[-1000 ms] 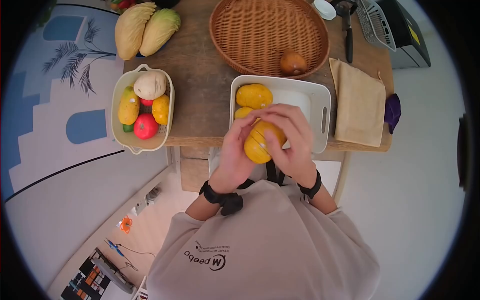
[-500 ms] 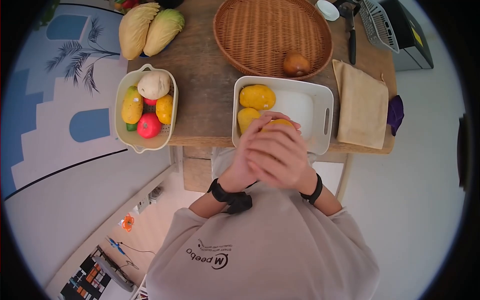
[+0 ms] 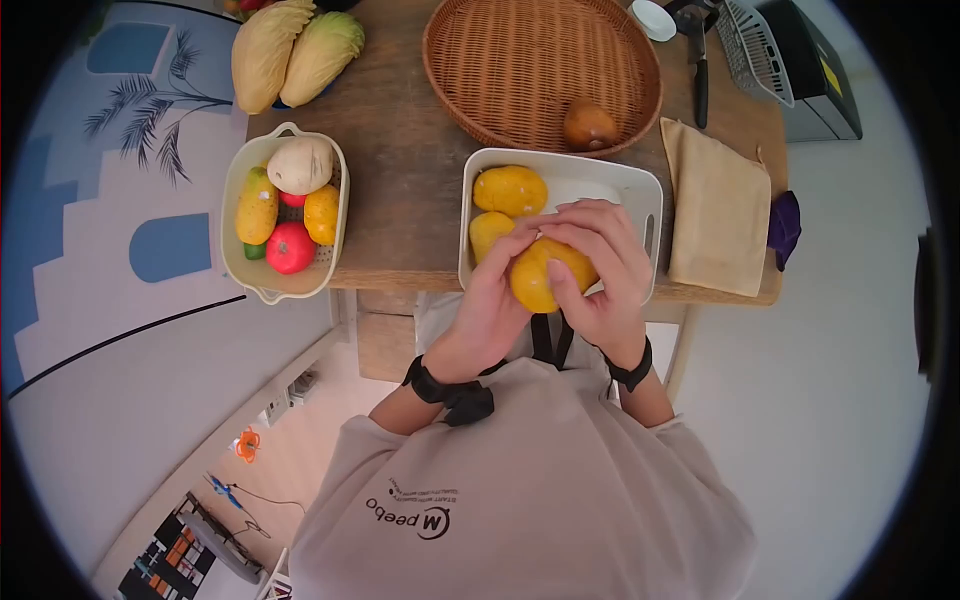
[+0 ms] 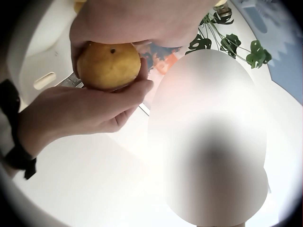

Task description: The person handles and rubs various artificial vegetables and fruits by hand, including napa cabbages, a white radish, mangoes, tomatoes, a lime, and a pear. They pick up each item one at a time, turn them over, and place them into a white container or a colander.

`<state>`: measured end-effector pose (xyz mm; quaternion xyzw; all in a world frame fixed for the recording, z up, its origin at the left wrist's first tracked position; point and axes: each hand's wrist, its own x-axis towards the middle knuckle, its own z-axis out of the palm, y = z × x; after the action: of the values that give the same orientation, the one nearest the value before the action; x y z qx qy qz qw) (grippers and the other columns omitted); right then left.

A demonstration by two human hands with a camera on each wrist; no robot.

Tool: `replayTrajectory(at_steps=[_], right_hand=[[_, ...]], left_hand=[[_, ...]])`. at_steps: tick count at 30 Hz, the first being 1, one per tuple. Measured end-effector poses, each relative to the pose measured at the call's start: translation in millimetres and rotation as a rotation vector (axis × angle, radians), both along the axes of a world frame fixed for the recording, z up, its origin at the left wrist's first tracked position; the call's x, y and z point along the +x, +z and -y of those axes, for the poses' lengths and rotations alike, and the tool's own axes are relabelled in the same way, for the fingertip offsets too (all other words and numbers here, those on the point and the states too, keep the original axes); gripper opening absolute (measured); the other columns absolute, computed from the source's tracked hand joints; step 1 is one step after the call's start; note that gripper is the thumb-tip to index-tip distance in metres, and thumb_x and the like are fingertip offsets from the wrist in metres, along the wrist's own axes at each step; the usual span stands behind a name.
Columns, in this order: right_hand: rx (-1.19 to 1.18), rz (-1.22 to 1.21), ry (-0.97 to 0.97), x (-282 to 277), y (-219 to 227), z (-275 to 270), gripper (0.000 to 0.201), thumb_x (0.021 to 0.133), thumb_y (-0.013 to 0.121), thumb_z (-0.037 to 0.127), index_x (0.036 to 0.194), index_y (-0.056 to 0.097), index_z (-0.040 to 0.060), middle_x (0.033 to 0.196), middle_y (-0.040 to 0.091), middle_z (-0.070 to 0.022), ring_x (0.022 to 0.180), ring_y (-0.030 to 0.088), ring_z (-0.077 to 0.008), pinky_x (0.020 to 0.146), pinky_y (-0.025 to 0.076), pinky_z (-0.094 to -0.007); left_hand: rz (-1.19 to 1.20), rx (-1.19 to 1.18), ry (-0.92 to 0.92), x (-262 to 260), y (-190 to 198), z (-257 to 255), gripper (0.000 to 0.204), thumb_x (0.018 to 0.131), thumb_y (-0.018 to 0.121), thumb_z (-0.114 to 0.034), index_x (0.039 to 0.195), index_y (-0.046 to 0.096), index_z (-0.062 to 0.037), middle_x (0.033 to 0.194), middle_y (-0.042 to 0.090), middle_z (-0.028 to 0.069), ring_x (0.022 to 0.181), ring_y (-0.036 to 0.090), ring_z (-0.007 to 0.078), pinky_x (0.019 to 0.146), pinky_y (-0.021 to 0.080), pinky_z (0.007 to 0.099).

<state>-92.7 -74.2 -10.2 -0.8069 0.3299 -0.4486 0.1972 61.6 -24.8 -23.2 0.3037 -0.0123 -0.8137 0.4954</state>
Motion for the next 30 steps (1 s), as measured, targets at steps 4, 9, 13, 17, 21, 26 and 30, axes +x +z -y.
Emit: replayTrajectory(at_steps=[4,9,13,17,21,26,30], right_hand=[[-0.1,-0.004,0.112,8.4,-1.3,-21.0,0.025,0.077,0.082,0.012,0.099,0.077,0.0014,0.103,0.075,-0.0127,0.097,0.074,-0.0332,0.083,0.062,-0.0437],[-0.054,0.086,0.106,6.6,6.9,-26.5,0.022,0.071,0.083,0.011,0.09,0.077,0.0028,0.098,0.077,-0.0108,0.095,0.075,-0.0288,0.083,0.065,-0.0401],[-0.172,-0.014,0.241,14.0,20.9,-32.7,0.017,0.075,0.083,0.01,0.09,0.076,0.0041,0.099,0.078,-0.0101,0.093,0.076,-0.0292,0.082,0.065,-0.0403],[-0.129,0.092,0.37,22.7,-1.3,-49.3,0.018,0.074,0.082,0.013,0.09,0.076,0.0056,0.103,0.078,-0.0107,0.094,0.076,-0.0299,0.083,0.064,-0.0398],[-0.06,0.04,0.285,34.7,-1.0,-56.0,0.023,0.07,0.084,0.011,0.091,0.076,0.0051,0.106,0.077,-0.0123,0.099,0.075,-0.0324,0.092,0.062,-0.0437],[-0.111,-0.008,0.243,34.6,0.9,-43.2,0.028,0.071,0.083,0.014,0.095,0.076,0.002,0.109,0.076,-0.0153,0.107,0.073,-0.0382,0.1,0.059,-0.0489],[0.031,0.036,0.05,32.0,4.4,-24.8,0.028,0.073,0.082,0.01,0.098,0.077,0.0,0.11,0.076,-0.0182,0.111,0.072,-0.0382,0.098,0.06,-0.0491]], left_hand=[[-0.083,-0.185,-0.061,-2.2,-3.6,1.8,0.054,0.113,0.038,-0.042,0.143,0.058,-0.0026,0.141,0.068,0.0155,0.135,0.061,0.0232,0.118,0.045,0.0382],[-0.324,-0.045,-0.047,-1.1,-7.9,3.8,0.052,0.114,0.041,-0.039,0.142,0.055,0.002,0.141,0.064,0.0219,0.131,0.06,0.032,0.117,0.047,0.0421],[-0.222,0.002,-0.058,-3.6,9.7,7.9,0.043,0.111,0.052,-0.037,0.134,0.058,-0.0013,0.13,0.067,0.0171,0.123,0.064,0.0281,0.113,0.05,0.04],[-0.294,0.123,-0.032,-1.5,-11.6,8.2,0.03,0.11,0.057,-0.032,0.124,0.061,-0.0057,0.117,0.068,0.0116,0.114,0.065,0.0238,0.11,0.052,0.0398],[-0.414,0.089,-0.001,1.5,-35.5,3.6,0.026,0.11,0.058,-0.032,0.119,0.063,-0.0083,0.109,0.066,0.008,0.107,0.065,0.0216,0.103,0.055,0.0382],[-0.285,0.071,-0.005,7.4,-22.1,5.0,0.027,0.111,0.052,-0.034,0.119,0.062,-0.0101,0.111,0.065,0.0043,0.099,0.066,0.0189,0.101,0.057,0.0362],[0.013,0.03,0.098,1.9,6.9,-1.1,0.03,0.112,0.049,-0.035,0.121,0.062,-0.0092,0.113,0.064,0.0047,0.105,0.067,0.0186,0.102,0.056,0.0363]])
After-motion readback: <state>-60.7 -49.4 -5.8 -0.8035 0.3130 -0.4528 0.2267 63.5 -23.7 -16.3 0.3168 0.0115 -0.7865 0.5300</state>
